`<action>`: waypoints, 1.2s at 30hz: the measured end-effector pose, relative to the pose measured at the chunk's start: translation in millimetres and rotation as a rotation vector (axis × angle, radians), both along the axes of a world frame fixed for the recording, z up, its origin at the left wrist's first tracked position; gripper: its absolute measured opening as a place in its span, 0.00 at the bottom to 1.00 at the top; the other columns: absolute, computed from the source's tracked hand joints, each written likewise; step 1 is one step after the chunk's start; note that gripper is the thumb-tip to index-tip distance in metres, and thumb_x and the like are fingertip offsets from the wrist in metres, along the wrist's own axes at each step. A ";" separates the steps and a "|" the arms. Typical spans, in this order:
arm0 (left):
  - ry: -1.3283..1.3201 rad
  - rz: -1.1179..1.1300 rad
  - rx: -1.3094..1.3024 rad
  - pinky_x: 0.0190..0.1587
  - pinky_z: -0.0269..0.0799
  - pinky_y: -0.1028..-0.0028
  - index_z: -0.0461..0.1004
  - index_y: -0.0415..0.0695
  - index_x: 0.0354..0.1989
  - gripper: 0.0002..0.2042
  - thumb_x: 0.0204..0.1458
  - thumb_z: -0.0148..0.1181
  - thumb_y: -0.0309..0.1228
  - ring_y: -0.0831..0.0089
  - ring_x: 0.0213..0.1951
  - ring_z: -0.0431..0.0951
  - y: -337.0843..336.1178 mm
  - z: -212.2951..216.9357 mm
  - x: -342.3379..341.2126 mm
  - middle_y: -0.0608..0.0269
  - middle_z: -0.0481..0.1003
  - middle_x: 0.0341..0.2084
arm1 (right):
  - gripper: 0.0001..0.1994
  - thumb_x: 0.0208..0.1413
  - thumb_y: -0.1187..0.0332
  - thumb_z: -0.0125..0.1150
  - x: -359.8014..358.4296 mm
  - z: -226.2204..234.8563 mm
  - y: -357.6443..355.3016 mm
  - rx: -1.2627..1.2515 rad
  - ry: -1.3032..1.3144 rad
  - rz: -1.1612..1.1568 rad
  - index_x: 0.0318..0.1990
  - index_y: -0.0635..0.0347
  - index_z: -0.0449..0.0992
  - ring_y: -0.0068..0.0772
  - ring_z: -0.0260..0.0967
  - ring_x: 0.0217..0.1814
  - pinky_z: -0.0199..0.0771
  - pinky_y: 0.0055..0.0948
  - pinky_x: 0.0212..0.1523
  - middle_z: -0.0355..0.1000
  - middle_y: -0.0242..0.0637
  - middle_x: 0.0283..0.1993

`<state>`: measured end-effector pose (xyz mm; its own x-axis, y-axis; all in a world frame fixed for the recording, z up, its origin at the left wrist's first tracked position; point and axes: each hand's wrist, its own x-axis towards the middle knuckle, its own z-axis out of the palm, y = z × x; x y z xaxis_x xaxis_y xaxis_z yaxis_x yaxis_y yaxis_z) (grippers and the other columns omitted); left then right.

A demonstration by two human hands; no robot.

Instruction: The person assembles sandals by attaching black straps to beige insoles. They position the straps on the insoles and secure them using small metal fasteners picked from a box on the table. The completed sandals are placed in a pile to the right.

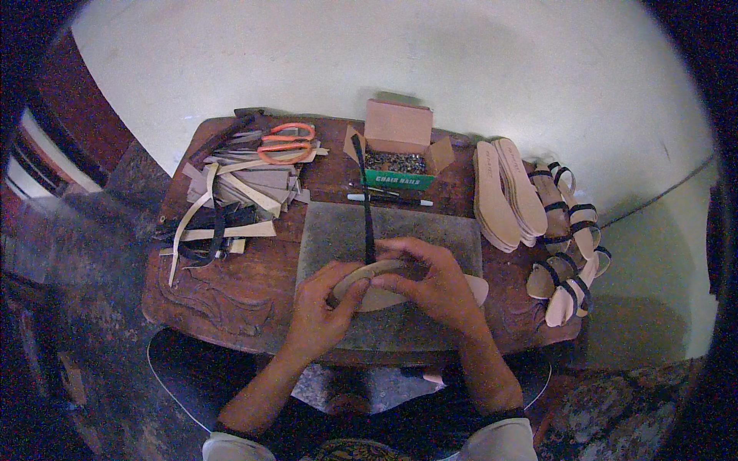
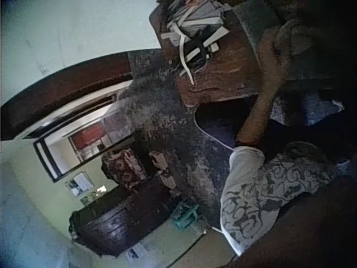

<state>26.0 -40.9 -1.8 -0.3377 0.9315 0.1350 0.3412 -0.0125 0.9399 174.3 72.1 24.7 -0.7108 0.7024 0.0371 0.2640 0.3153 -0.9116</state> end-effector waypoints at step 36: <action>-0.341 0.022 -0.126 0.36 0.70 0.79 0.76 0.39 0.39 0.09 0.52 0.61 0.29 0.81 0.33 0.74 -2.7 10.2 -1.6 0.66 0.77 0.30 | 0.11 0.40 0.68 0.73 1.7 1.6 -0.9 0.030 0.022 -0.018 0.32 0.60 0.78 0.22 0.68 0.34 0.67 0.23 0.35 0.72 0.31 0.30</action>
<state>24.4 -43.6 8.4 -0.3637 0.9256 -0.1043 0.0071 0.1147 0.9934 176.0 71.2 26.3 -0.6970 0.7133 0.0735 0.2498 0.3376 -0.9075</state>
